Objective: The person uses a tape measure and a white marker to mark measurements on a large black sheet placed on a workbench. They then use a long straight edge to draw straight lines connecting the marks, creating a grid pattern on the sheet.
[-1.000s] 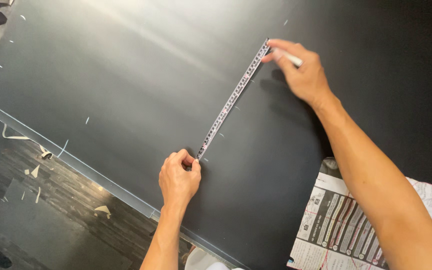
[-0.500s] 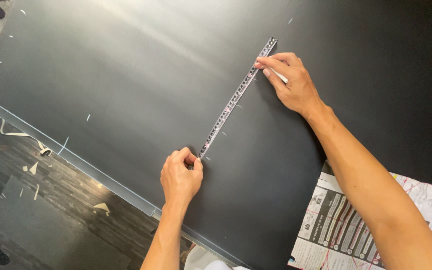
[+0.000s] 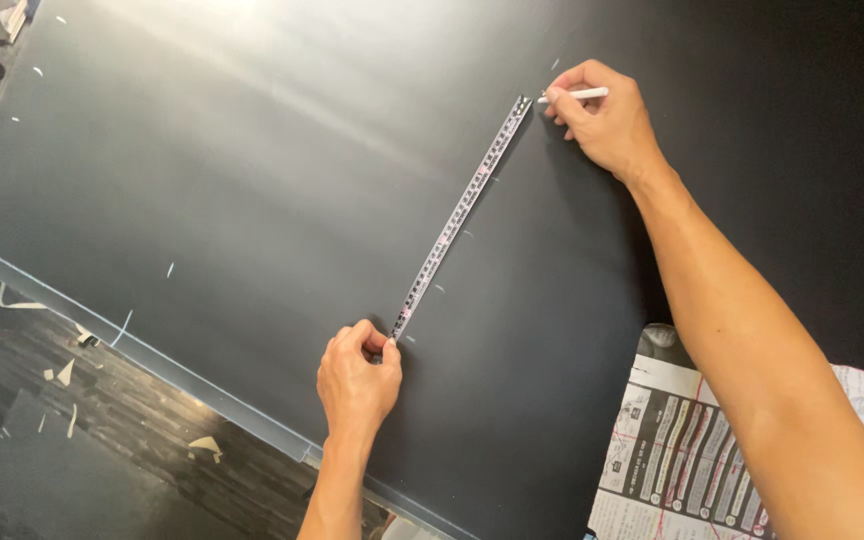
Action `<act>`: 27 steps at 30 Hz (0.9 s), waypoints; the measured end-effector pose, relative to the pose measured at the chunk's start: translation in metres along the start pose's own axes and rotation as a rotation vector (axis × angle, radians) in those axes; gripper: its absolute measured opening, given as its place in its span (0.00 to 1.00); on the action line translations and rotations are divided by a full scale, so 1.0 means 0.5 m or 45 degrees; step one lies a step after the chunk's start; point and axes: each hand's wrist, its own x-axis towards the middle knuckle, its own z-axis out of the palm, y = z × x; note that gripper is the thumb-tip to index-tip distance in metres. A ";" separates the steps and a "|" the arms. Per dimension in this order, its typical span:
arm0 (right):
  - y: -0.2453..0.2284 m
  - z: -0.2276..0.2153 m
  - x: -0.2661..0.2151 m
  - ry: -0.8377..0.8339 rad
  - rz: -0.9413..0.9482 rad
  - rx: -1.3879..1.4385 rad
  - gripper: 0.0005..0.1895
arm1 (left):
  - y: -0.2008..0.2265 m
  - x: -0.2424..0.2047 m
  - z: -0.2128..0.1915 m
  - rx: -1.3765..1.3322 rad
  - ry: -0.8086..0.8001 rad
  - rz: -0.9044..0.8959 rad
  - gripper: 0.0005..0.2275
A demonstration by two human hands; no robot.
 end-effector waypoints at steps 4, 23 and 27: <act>-0.008 0.001 0.000 -0.021 0.050 -0.047 0.08 | -0.003 -0.001 0.003 0.030 -0.031 -0.040 0.08; -0.026 -0.002 0.004 -0.030 -0.013 -0.255 0.09 | 0.001 -0.004 0.003 -0.012 0.001 0.015 0.08; -0.022 0.007 0.011 -0.020 0.073 -0.256 0.08 | -0.002 -0.001 0.000 0.002 0.003 0.006 0.08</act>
